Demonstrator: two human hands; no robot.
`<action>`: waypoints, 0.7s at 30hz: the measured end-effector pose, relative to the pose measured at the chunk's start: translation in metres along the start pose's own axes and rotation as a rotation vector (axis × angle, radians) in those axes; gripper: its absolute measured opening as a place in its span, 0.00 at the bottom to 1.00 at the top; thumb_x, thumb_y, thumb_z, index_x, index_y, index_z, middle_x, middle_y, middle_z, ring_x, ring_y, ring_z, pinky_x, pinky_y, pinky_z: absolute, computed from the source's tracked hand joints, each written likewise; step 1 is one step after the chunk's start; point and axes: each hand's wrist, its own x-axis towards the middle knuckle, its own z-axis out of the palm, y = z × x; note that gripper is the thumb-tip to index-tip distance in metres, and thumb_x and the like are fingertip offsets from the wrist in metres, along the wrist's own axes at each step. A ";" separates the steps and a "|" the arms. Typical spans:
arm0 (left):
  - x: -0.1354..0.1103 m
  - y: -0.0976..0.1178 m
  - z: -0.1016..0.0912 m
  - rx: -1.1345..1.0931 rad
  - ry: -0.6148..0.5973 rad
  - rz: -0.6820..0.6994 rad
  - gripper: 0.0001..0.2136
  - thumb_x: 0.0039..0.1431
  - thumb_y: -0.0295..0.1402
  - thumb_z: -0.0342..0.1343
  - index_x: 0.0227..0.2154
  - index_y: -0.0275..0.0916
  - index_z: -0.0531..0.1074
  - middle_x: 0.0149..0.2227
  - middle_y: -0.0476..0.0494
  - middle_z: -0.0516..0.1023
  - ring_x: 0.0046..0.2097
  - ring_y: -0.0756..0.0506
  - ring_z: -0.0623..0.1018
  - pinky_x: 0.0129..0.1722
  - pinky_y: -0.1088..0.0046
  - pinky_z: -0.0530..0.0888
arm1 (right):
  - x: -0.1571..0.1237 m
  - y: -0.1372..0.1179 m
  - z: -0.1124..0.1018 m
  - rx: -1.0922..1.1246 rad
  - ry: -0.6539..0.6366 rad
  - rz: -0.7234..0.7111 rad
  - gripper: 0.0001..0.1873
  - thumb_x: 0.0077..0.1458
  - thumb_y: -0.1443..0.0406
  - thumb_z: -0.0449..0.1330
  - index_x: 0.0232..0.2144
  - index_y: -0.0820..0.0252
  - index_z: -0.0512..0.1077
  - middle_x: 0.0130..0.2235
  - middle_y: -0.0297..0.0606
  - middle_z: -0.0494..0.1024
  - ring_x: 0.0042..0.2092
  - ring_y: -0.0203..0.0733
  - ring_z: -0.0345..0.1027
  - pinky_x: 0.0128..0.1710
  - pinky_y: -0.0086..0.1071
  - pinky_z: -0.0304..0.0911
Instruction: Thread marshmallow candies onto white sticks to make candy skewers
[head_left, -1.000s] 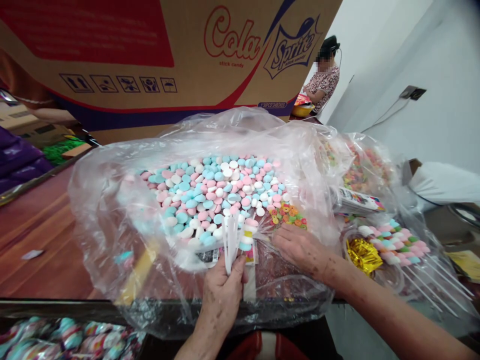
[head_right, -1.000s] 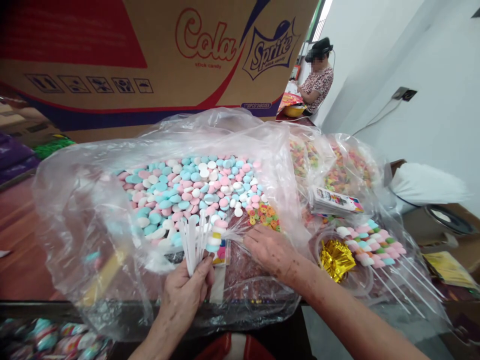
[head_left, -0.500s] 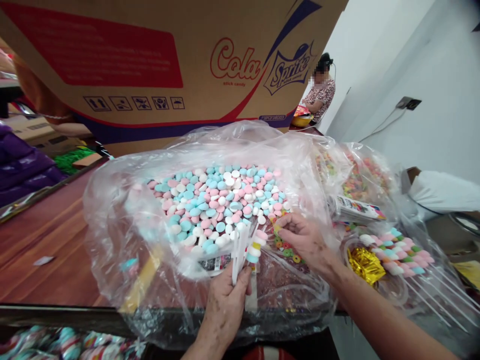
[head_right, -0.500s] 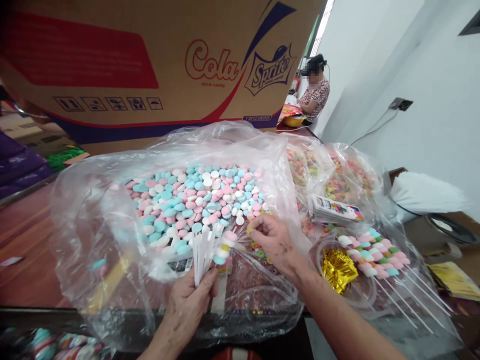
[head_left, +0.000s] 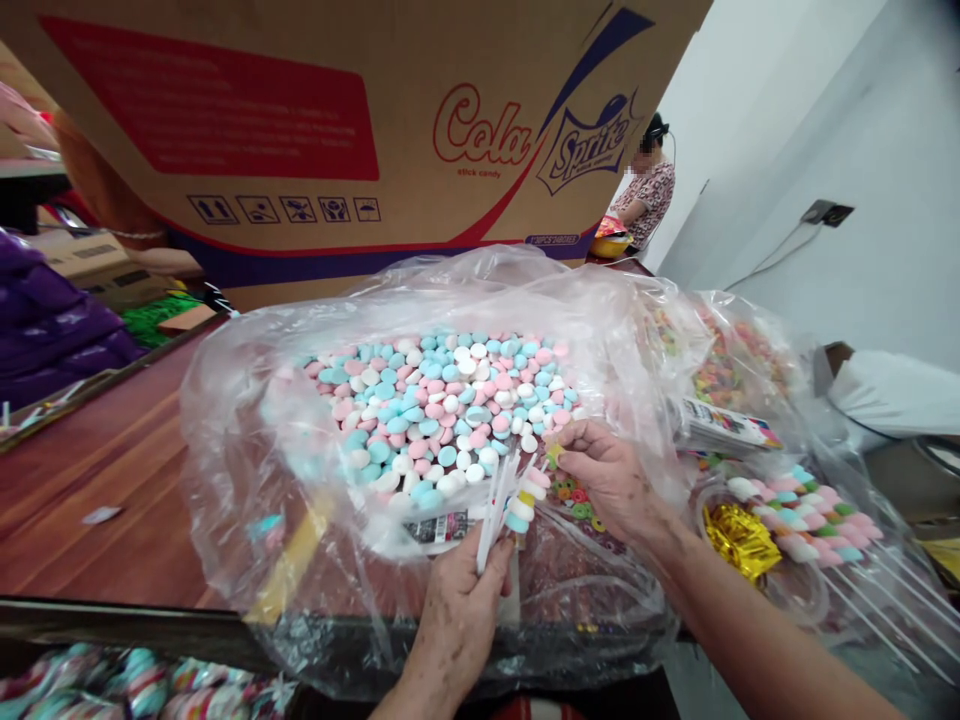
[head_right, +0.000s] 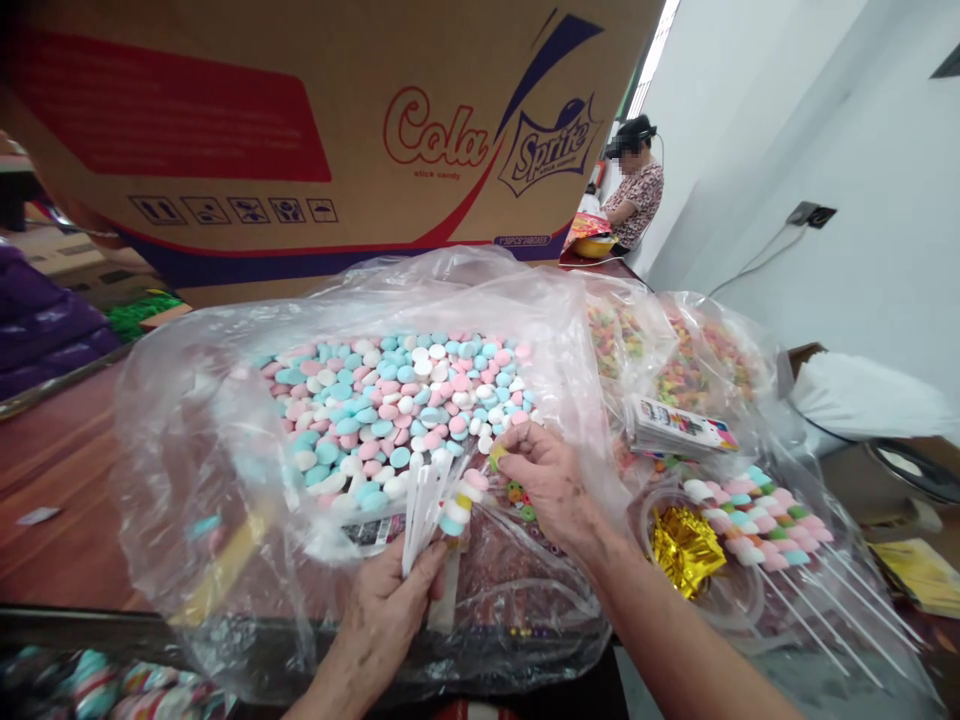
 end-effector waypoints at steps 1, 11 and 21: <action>0.000 0.000 0.000 -0.009 0.007 -0.003 0.17 0.59 0.41 0.54 0.17 0.40 0.67 0.14 0.55 0.61 0.19 0.50 0.60 0.21 0.75 0.55 | 0.000 0.001 0.000 -0.008 0.000 -0.005 0.09 0.46 0.63 0.67 0.28 0.58 0.70 0.27 0.29 0.72 0.26 0.33 0.63 0.26 0.27 0.59; -0.001 -0.005 0.005 -0.149 0.087 -0.113 0.16 0.56 0.47 0.57 0.21 0.40 0.70 0.12 0.58 0.56 0.16 0.52 0.56 0.16 0.77 0.50 | 0.010 0.009 -0.021 -0.699 -0.275 -0.202 0.06 0.54 0.68 0.56 0.32 0.56 0.73 0.34 0.32 0.76 0.35 0.38 0.68 0.37 0.31 0.63; 0.001 -0.005 0.004 -0.211 0.095 -0.131 0.20 0.55 0.49 0.58 0.17 0.39 0.68 0.10 0.56 0.60 0.14 0.54 0.59 0.14 0.78 0.52 | 0.010 -0.006 -0.036 -1.008 -0.195 -0.326 0.05 0.57 0.68 0.55 0.30 0.57 0.70 0.31 0.33 0.74 0.33 0.38 0.67 0.35 0.31 0.61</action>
